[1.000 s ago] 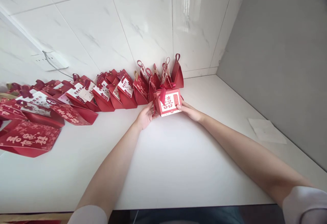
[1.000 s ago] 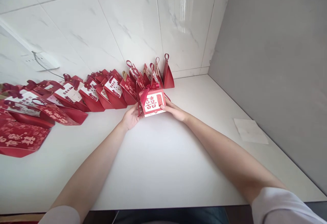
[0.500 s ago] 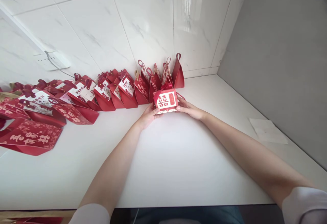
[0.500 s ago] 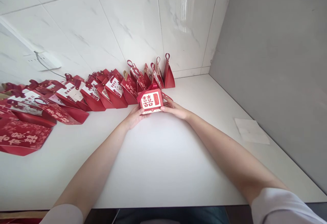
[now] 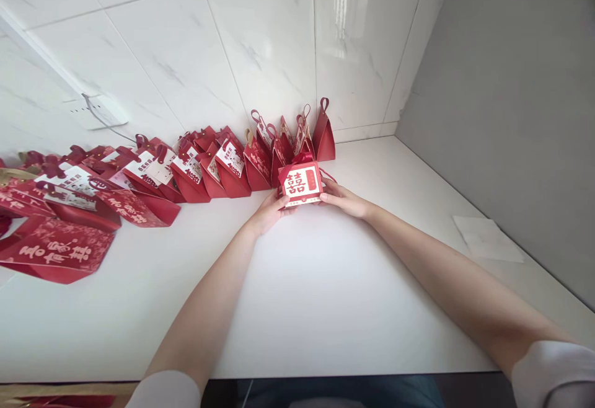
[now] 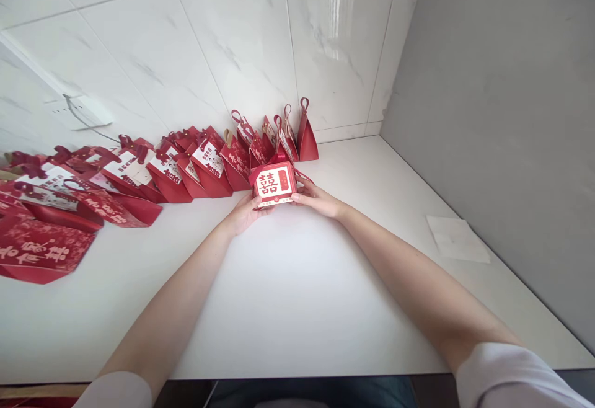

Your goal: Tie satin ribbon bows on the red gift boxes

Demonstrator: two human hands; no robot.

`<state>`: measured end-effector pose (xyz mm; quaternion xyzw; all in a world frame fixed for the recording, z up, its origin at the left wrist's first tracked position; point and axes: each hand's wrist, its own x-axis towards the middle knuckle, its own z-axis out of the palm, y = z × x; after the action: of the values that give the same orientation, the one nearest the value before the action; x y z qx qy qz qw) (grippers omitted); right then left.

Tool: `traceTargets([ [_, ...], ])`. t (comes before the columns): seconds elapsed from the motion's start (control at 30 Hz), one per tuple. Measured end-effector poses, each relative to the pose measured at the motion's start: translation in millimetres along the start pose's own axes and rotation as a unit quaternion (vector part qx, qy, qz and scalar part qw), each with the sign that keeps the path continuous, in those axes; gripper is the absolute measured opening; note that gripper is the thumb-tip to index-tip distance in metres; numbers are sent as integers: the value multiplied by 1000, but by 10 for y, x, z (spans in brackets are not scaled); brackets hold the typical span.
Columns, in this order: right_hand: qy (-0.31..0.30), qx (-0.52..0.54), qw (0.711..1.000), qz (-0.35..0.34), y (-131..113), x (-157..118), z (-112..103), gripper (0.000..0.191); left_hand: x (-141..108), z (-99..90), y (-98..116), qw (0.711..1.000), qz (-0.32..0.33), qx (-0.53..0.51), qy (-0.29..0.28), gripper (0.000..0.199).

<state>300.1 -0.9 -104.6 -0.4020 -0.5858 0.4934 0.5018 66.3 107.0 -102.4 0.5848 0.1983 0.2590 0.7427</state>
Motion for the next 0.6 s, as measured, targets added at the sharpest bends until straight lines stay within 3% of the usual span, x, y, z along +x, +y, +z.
traceTargets([
  [0.43,1,7,1000,1,9,7,6,78,-10,21,25,1000,-6,0,1,52],
  [0.6,-4,-23,1000,-4,-9,9,1,75,-18,86,42,999,6,30,32,52],
])
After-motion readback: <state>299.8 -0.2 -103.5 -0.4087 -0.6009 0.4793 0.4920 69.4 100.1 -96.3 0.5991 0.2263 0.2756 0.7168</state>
